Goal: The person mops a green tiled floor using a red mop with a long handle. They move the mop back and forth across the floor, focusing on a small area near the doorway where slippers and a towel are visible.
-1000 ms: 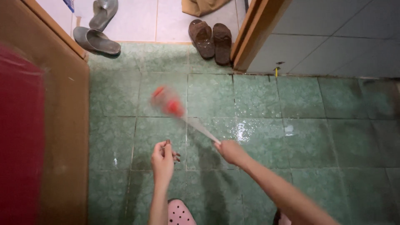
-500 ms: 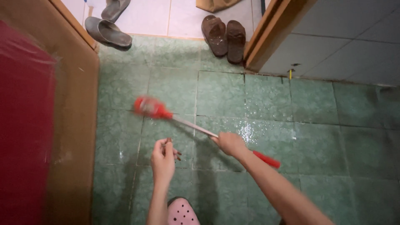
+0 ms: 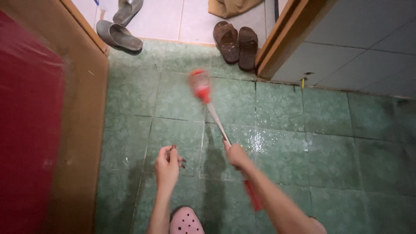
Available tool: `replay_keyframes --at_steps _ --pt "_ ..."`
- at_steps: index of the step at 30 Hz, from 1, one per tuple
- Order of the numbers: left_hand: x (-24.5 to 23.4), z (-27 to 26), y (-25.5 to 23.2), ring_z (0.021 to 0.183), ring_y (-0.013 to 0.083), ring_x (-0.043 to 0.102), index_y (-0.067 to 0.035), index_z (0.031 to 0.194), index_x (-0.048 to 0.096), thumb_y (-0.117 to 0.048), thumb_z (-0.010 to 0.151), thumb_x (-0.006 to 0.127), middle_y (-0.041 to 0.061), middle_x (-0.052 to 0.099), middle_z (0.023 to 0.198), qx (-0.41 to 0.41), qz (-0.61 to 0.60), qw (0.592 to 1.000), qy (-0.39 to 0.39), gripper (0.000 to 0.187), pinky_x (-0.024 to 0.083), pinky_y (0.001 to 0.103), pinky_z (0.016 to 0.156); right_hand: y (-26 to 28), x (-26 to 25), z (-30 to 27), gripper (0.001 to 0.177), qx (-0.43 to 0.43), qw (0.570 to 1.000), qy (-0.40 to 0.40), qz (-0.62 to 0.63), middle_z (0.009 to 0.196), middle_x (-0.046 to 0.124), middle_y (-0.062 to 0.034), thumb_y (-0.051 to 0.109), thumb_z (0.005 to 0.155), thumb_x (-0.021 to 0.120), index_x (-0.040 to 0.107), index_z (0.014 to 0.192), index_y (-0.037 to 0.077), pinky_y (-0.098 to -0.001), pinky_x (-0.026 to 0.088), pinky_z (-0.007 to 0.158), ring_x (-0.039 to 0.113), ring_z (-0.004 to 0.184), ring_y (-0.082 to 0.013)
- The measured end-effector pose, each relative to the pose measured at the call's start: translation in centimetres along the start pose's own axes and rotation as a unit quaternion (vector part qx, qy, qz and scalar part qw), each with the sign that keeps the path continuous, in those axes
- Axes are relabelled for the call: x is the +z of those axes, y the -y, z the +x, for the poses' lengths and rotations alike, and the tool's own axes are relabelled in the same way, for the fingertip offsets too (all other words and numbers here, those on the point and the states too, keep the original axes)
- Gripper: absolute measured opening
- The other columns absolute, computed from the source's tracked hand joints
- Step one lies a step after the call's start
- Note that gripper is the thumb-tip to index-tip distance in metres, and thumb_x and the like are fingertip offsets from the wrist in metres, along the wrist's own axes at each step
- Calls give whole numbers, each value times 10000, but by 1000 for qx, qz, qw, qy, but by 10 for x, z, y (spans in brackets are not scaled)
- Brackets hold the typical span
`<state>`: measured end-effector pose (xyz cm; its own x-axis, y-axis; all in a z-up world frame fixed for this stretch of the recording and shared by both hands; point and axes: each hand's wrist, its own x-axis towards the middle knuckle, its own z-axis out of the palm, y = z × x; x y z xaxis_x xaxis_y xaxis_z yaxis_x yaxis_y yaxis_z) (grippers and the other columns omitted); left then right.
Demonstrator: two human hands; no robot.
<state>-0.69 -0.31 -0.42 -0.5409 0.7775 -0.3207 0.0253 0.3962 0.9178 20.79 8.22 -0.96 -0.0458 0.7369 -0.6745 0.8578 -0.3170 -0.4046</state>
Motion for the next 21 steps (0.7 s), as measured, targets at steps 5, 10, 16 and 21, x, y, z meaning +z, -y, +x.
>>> replay_keyframes --at_steps 5,10,16,21 --pt "15 -5 -3 517 203 622 -27 1007 635 -155 914 542 117 643 627 11 -5 1000 16 184 488 314 537 -11 2 -14 618 -49 996 38 -57 1009 687 -274 481 959 381 691 1012 -52 -513 520 828 642 1043 -427" --pt "16 -11 -1 503 184 595 -22 1016 626 -138 924 537 101 620 614 27 -21 999 16 173 474 296 520 -36 -10 -9 571 -84 975 32 -203 959 701 -248 459 974 398 694 954 -29 -488 541 807 673 979 -412" --pt "27 -3 10 484 145 535 -76 926 568 -253 957 523 66 596 592 -4 -55 998 39 185 475 315 481 -85 -20 2 555 14 999 38 -10 628 526 -5 507 1009 333 611 977 27 -274 321 379 391 449 -116" --pt "38 -19 -60 540 168 673 -109 948 611 -333 959 488 50 735 702 -47 87 993 71 255 489 312 557 -114 -57 9 595 22 992 -11 -122 847 673 -140 561 983 288 628 979 73 -411 437 584 577 657 -282"
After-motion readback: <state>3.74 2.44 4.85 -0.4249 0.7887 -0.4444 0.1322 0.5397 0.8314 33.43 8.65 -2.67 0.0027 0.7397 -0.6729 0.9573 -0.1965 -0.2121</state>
